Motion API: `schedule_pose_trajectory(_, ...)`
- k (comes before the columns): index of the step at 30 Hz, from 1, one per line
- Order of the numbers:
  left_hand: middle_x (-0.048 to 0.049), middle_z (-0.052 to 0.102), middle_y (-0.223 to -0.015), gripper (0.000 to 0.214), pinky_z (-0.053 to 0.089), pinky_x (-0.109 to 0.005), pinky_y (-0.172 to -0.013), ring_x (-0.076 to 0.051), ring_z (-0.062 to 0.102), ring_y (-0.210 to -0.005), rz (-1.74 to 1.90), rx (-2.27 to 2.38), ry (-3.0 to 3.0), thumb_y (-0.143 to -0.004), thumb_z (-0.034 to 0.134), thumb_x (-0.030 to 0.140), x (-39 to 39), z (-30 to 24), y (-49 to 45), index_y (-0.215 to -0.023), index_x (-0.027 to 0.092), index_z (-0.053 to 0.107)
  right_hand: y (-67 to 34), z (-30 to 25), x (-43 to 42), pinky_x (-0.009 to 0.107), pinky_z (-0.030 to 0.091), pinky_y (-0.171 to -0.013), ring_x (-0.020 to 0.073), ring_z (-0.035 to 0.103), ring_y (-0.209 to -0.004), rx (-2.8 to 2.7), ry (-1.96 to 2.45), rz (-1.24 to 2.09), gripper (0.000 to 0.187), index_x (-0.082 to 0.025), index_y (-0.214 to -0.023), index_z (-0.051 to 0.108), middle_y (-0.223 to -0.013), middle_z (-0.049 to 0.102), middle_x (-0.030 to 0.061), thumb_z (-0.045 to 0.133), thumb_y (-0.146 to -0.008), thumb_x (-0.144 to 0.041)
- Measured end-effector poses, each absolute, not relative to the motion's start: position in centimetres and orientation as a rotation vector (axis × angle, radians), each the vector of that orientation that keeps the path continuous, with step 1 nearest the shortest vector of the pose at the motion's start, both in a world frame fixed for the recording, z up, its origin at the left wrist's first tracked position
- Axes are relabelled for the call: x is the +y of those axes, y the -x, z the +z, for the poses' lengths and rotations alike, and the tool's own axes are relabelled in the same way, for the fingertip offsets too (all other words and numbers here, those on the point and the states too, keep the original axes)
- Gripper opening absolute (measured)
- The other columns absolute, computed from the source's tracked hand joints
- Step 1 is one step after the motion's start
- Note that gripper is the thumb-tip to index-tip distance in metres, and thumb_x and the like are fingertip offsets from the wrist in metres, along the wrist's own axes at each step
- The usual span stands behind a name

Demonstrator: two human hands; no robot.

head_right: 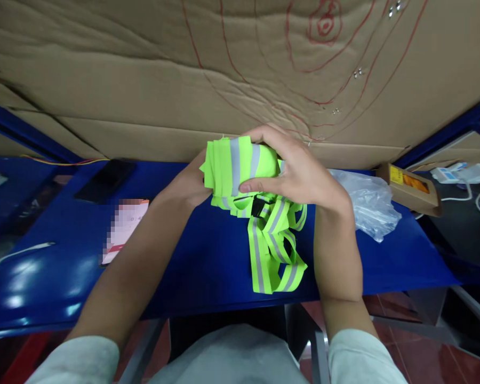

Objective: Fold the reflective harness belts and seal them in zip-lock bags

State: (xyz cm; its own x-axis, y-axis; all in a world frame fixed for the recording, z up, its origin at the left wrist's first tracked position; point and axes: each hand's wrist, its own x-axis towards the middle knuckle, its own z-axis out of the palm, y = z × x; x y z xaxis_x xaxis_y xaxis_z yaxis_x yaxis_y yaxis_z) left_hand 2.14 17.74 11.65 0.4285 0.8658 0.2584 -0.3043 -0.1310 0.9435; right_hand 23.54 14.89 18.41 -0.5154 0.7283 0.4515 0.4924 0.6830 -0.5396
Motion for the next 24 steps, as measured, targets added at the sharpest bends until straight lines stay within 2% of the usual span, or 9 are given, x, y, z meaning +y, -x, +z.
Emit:
schedule_pose_trajectory(5, -0.0067, 0.080, -0.105, 0.045, 0.059, -0.045, -0.099, -0.032, 0.073, -0.114, 0.988, 0.652, -1.253, -0.068, 0.087, 0.025, 18.5, 10.0, -2.0, -0.112, 0.027, 0.079, -23.5, 17.9, 15.1, 0.046, 0.059, -0.102, 0.0292, 0.070, -0.107, -2.190, 0.937, 0.443, 0.056, -0.025, -0.117, 0.073, -0.113, 0.074, 0.0032, 0.092, -0.075, -0.057)
schedule_pose_trajectory(8, -0.0078, 0.081, -0.105, 0.046, 0.060, -0.045, -0.097, -0.032, 0.074, -0.113, 0.908, 0.622, -1.200, -0.065, 0.089, 0.026, 18.6, 9.3, -2.5, -0.110, 0.027, 0.080, -23.8, 17.8, 15.3, 0.045, 0.058, -0.101, 0.0286, 0.071, -0.107, -2.172, 0.913, 0.446, 0.054, -0.025, -0.116, 0.073, -0.114, 0.075, 0.0027, 0.092, -0.075, -0.055)
schedule_pose_trajectory(13, -0.0119, 0.081, -0.111, 0.048, 0.062, -0.046, -0.095, -0.032, 0.076, -0.107, 0.869, 0.521, -1.050, -0.062, 0.096, 0.032, 18.6, 7.6, -3.6, -0.106, 0.022, 0.079, -23.7, 17.4, 15.7, 0.044, 0.056, -0.103, 0.0287, 0.070, -0.110, -2.191, 0.892, 0.375, 0.054, -0.025, -0.119, 0.073, -0.118, 0.075, 0.0047, 0.091, -0.076, -0.053)
schedule_pose_trajectory(17, -0.0133, 0.081, -0.109, 0.061, 0.062, -0.047, -0.096, -0.032, 0.078, -0.101, 0.764, 0.473, -1.015, -0.052, 0.102, 0.023, 18.2, 6.7, -4.2, -0.107, 0.016, 0.078, -24.0, 16.7, 16.5, 0.043, 0.055, -0.099, 0.0283, 0.069, -0.107, -2.176, 0.902, 0.296, 0.051, -0.023, -0.119, 0.071, -0.115, 0.074, 0.0064, 0.089, -0.079, -0.050)
schedule_pose_trajectory(20, -0.0114, 0.081, -0.104, 0.058, 0.062, -0.046, -0.093, -0.030, 0.078, -0.096, 0.793, 0.454, -0.968, -0.057, 0.102, 0.027, 17.6, 7.8, -4.5, -0.107, 0.016, 0.077, -24.1, 16.6, 16.7, 0.044, 0.055, -0.098, 0.0290, 0.067, -0.107, -2.138, 0.889, 0.179, 0.044, -0.024, -0.119, 0.070, -0.114, 0.072, 0.0075, 0.084, -0.086, -0.049)
schedule_pose_trajectory(22, -0.0096, 0.080, -0.112, 0.057, 0.062, -0.047, -0.096, -0.031, 0.077, -0.105, 0.867, 0.397, -0.895, -0.062, 0.101, 0.037, 17.4, 9.1, -4.6, -0.110, 0.019, 0.075, -23.8, 16.4, 16.9, 0.048, 0.053, -0.103, 0.0309, 0.066, -0.113, -2.098, 0.858, 0.088, 0.038, -0.027, -0.122, 0.070, -0.118, 0.071, 0.0085, 0.078, -0.092, -0.049)
schedule_pose_trajectory(24, -0.0081, 0.077, -0.123, 0.063, 0.059, -0.046, -0.104, -0.032, 0.071, -0.124, 0.963, 0.341, -0.815, -0.065, 0.097, 0.052, 17.6, 10.4, -4.4, -0.115, 0.023, 0.073, -23.0, 15.9, 17.2, 0.051, 0.050, -0.110, 0.0324, 0.063, -0.122, -2.038, 0.847, 0.015, 0.033, -0.030, -0.126, 0.070, -0.124, 0.070, 0.0091, 0.071, -0.097, -0.046)
